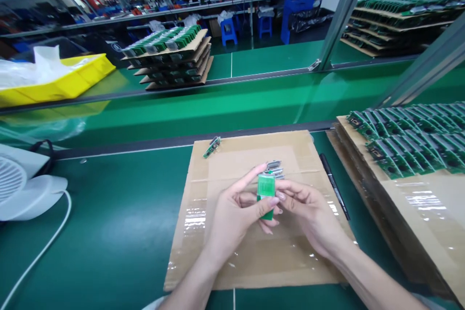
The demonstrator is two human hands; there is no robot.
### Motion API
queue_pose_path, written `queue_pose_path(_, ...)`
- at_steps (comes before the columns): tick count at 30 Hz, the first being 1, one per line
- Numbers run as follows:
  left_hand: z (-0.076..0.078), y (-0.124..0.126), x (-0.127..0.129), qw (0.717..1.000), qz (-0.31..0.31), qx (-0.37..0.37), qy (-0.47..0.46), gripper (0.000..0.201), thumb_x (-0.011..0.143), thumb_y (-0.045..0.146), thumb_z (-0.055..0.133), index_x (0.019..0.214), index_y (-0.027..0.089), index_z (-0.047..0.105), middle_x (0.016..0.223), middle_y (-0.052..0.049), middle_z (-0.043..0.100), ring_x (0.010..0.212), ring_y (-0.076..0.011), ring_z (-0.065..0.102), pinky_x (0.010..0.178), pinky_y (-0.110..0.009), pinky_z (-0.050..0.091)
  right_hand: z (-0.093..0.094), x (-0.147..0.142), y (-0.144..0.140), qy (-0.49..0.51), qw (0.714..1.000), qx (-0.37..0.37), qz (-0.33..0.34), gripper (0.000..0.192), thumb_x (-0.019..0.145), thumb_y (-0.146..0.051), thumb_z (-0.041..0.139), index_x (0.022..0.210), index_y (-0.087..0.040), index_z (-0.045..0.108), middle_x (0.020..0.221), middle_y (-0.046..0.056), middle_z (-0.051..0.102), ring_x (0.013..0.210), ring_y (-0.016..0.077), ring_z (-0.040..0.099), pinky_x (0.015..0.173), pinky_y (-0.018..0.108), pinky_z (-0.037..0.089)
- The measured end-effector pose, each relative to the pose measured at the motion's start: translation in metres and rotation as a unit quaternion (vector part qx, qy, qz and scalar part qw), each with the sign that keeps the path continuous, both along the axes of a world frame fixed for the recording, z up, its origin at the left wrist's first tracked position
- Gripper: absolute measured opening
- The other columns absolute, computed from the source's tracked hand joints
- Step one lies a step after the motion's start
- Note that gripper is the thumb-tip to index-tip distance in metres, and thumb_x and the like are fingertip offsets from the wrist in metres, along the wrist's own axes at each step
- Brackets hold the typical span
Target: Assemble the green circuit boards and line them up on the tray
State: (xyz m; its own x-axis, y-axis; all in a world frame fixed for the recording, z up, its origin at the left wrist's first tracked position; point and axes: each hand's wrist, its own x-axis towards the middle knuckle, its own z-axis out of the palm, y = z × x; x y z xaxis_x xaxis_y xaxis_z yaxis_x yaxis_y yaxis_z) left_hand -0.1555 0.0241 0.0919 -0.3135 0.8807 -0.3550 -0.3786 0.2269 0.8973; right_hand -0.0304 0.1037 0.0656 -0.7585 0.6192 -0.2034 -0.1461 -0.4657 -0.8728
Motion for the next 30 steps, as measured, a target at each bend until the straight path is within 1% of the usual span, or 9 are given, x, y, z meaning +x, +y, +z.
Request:
queue_pose_path(5,0.000,-0.001,0.003,1.000,0.014,-0.013,0.011,0.076,0.065,0.024,0.079,0.134,0.023,0.047,0.060,-0.002,0.071,0.049,-0.0167,0.065,0.047,-0.024,0.056,0.002,-0.001,-0.002,0.008,0.998,-0.053,0.017,0.022,0.077,-0.035,0.068,0.094,-0.022,0.072,0.067,0.001,0.062,0.060,0.0130,0.048,0.061,0.027,0.042)
queue_pose_path(9,-0.001,-0.001,0.005,1.000,0.021,-0.011,0.014,0.075,0.065,0.024,0.078,0.133,0.023,0.047,0.058,-0.001,0.071,0.049,-0.0168,0.065,0.046,-0.024,0.056,0.002,-0.002,-0.002,0.006,0.997,-0.077,0.010,0.024,0.074,-0.035,0.071,0.093,-0.022,0.073,0.064,0.000,0.061,0.058,0.0126,0.046,0.058,0.026,0.040)
queue_pose_path(15,-0.001,-0.001,0.005,0.999,0.014,-0.014,0.026,0.076,0.066,0.026,0.078,0.134,0.024,0.046,0.060,-0.001,0.071,0.051,-0.0176,0.067,0.049,-0.025,0.058,0.000,-0.001,-0.002,0.018,0.995,-0.096,0.008,0.022,0.076,-0.034,0.070,0.093,-0.021,0.072,0.065,0.000,0.061,0.058,0.0107,0.046,0.057,0.024,0.040)
queue_pose_path(20,-0.003,-0.001,0.005,1.000,0.006,-0.002,0.016,0.072,0.067,0.025,0.077,0.133,0.025,0.048,0.060,0.000,0.071,0.051,-0.0164,0.066,0.049,-0.025,0.057,-0.001,-0.002,-0.002,0.024,0.996,-0.087,0.003,0.019,0.077,-0.034,0.070,0.088,-0.020,0.072,0.060,-0.001,0.059,0.056,0.0092,0.047,0.054,0.022,0.040)
queue_pose_path(23,-0.005,0.000,0.006,1.000,-0.004,0.007,0.019,0.069,0.069,0.024,0.075,0.133,0.026,0.048,0.060,0.002,0.070,0.052,-0.0151,0.065,0.052,-0.025,0.057,-0.005,-0.003,-0.004,0.013,0.999,-0.043,-0.016,0.018,0.079,-0.037,0.067,0.086,-0.021,0.070,0.056,-0.004,0.056,0.050,0.0089,0.048,0.050,0.021,0.042)
queue_pose_path(25,-0.007,0.000,0.006,0.999,-0.005,0.008,0.034,0.066,0.070,0.025,0.075,0.131,0.027,0.050,0.055,0.005,0.065,0.051,-0.0128,0.063,0.055,-0.026,0.057,-0.009,-0.003,-0.006,-0.017,0.998,0.027,-0.054,0.017,0.082,-0.037,0.063,0.088,-0.022,0.069,0.060,-0.003,0.060,0.053,0.0102,0.053,0.052,0.023,0.045)
queue_pose_path(27,-0.009,0.001,0.004,0.998,-0.001,0.007,0.062,0.062,0.070,0.026,0.075,0.128,0.029,0.054,0.054,0.007,0.062,0.054,-0.0120,0.061,0.059,-0.026,0.057,-0.015,-0.003,-0.007,-0.060,0.985,0.129,-0.099,0.017,0.084,-0.036,0.060,0.091,-0.022,0.067,0.073,0.000,0.066,0.065,0.0134,0.060,0.061,0.025,0.049)
queue_pose_path(29,-0.010,0.002,-0.001,0.992,0.012,0.014,0.124,0.055,0.073,0.025,0.072,0.125,0.031,0.056,0.065,0.006,0.065,0.064,-0.0129,0.061,0.065,-0.026,0.055,-0.020,-0.002,-0.006,-0.093,0.962,0.216,-0.138,0.016,0.085,-0.034,0.059,0.094,-0.022,0.066,0.086,0.003,0.069,0.077,0.0163,0.064,0.071,0.029,0.052)
queue_pose_path(30,-0.010,0.004,-0.006,0.983,0.019,0.018,0.180,0.051,0.076,0.025,0.068,0.125,0.033,0.056,0.073,0.005,0.067,0.069,-0.0134,0.061,0.068,-0.026,0.054,-0.021,-0.002,-0.005,-0.100,0.952,0.241,-0.162,0.017,0.086,-0.033,0.058,0.096,-0.022,0.065,0.089,0.004,0.069,0.078,0.0168,0.065,0.072,0.031,0.053)
